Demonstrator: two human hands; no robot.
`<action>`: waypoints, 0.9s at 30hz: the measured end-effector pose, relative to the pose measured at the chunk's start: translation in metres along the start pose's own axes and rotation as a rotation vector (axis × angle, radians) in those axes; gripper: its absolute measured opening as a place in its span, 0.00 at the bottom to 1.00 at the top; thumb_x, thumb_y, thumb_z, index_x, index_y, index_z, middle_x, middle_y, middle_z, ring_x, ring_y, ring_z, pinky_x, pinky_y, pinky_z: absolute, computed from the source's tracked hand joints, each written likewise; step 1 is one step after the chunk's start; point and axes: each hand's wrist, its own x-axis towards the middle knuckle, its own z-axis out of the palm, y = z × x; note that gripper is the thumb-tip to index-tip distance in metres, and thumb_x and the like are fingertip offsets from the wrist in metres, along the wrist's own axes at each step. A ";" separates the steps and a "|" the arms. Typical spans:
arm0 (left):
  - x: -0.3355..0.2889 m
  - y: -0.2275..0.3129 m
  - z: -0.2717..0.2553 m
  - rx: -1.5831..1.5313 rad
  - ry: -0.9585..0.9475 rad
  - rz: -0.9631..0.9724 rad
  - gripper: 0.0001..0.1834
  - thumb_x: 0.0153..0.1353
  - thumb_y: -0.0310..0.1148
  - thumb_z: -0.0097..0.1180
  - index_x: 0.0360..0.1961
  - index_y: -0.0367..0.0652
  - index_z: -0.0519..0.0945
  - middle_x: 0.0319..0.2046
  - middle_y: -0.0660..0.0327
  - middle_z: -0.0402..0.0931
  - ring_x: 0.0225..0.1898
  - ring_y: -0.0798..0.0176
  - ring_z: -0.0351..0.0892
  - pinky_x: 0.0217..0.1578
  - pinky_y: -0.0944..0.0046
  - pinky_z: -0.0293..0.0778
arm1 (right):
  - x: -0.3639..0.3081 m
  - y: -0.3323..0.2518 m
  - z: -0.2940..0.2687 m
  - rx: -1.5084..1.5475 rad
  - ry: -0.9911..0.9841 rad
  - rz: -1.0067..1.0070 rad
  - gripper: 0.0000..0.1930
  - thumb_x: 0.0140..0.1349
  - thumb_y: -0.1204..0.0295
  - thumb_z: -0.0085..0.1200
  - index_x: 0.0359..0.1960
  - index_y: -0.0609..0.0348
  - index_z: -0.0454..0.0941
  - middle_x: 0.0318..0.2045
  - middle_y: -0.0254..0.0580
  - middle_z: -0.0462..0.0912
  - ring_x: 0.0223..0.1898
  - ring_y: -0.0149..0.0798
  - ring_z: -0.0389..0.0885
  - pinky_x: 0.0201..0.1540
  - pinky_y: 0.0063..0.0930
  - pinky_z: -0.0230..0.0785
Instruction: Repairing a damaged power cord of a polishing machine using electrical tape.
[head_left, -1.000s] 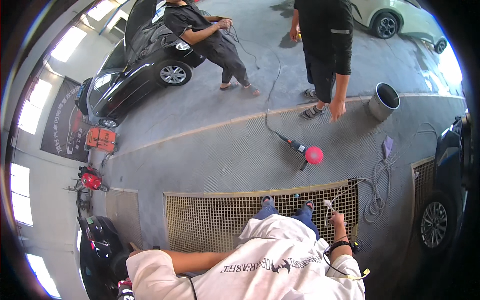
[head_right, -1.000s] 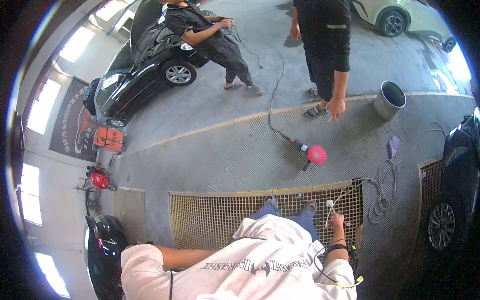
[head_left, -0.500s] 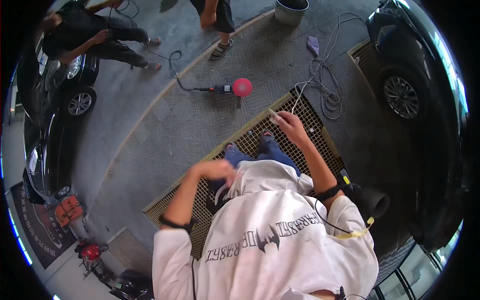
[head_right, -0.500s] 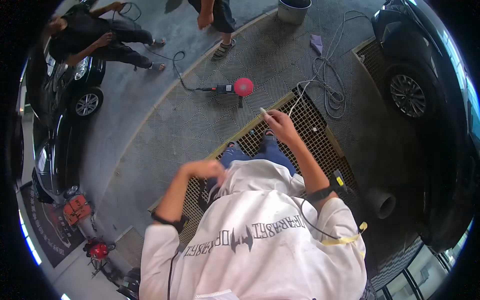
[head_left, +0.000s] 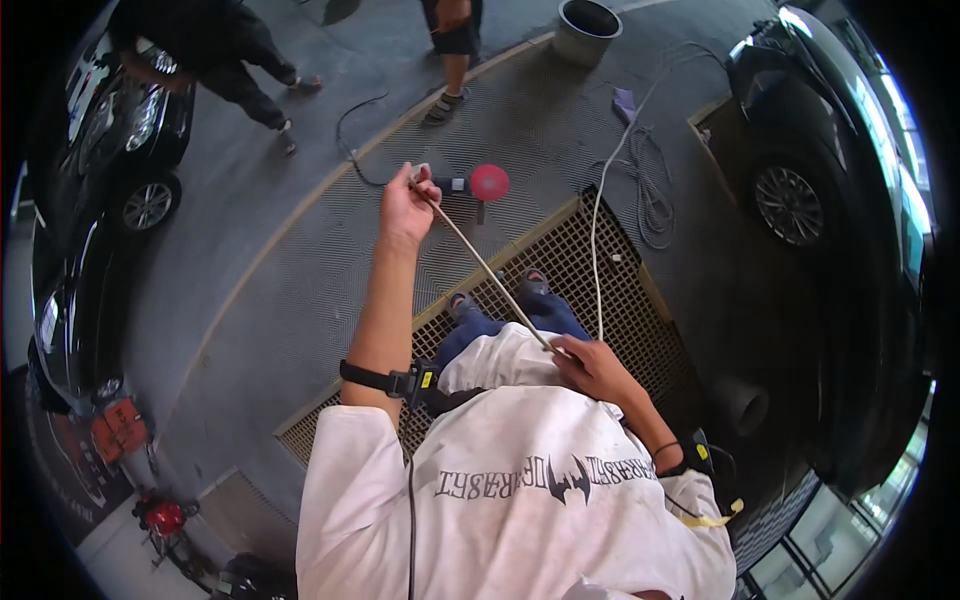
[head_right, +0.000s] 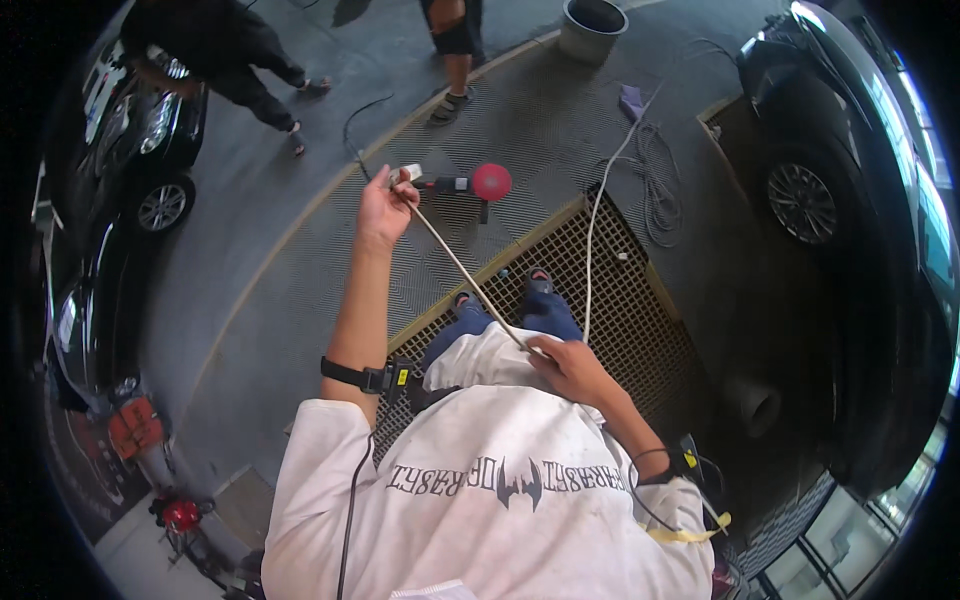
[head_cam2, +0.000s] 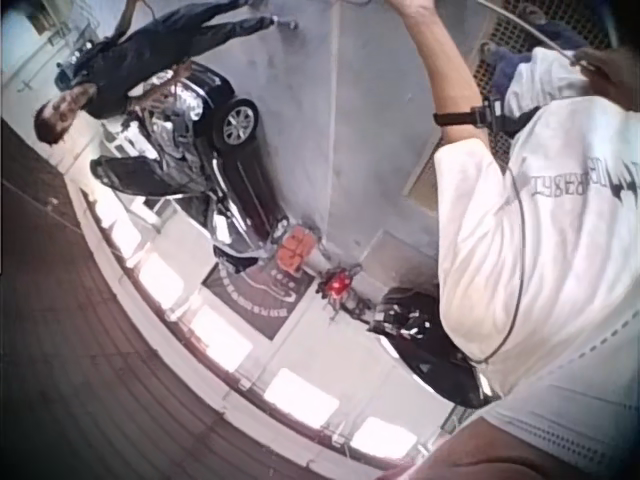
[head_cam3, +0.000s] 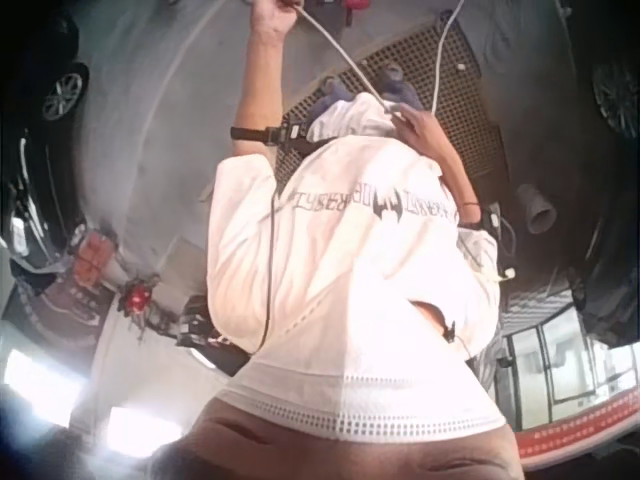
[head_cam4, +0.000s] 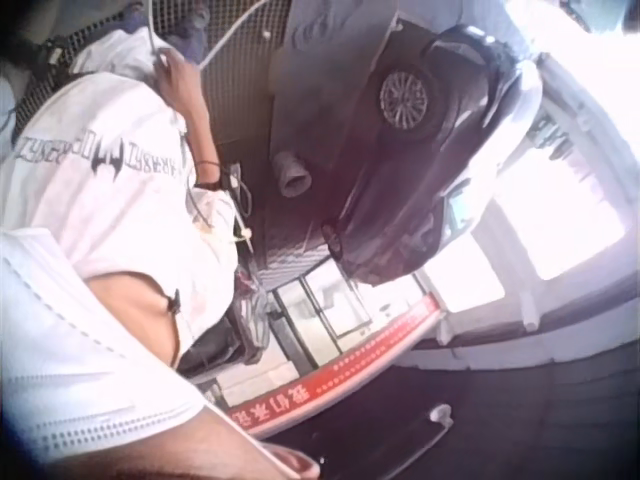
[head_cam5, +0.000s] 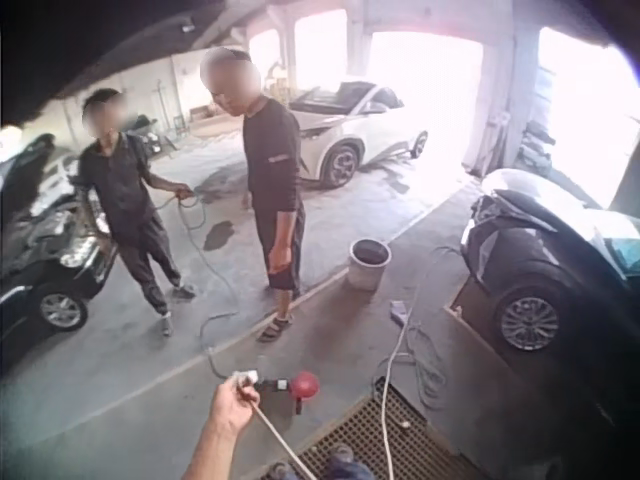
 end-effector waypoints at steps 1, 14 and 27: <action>-0.005 0.009 0.001 -0.024 0.009 -0.041 0.15 0.69 0.39 0.46 0.34 0.36 0.71 0.25 0.61 0.73 0.22 0.70 0.66 0.25 0.70 0.66 | -0.010 0.012 0.003 0.008 0.009 0.098 0.10 0.63 0.71 0.51 0.44 0.59 0.75 0.24 0.51 0.78 0.25 0.49 0.78 0.30 0.35 0.69; -0.128 -0.060 0.005 0.638 -0.201 0.290 0.18 0.72 0.43 0.42 0.31 0.40 0.74 0.16 0.74 0.57 0.17 0.80 0.51 0.18 0.74 0.48 | 0.079 0.053 -0.001 0.951 0.080 0.205 0.34 0.66 0.51 0.48 0.65 0.63 0.56 0.59 0.56 0.69 0.61 0.48 0.68 0.60 0.40 0.63; -0.170 -0.086 0.017 0.950 -0.265 0.224 0.13 0.67 0.34 0.53 0.46 0.37 0.70 0.34 0.67 0.71 0.27 0.80 0.64 0.27 0.77 0.63 | 0.135 -0.053 -0.052 1.206 0.216 -0.190 0.19 0.67 0.66 0.51 0.56 0.62 0.66 0.51 0.49 0.77 0.52 0.41 0.77 0.55 0.40 0.73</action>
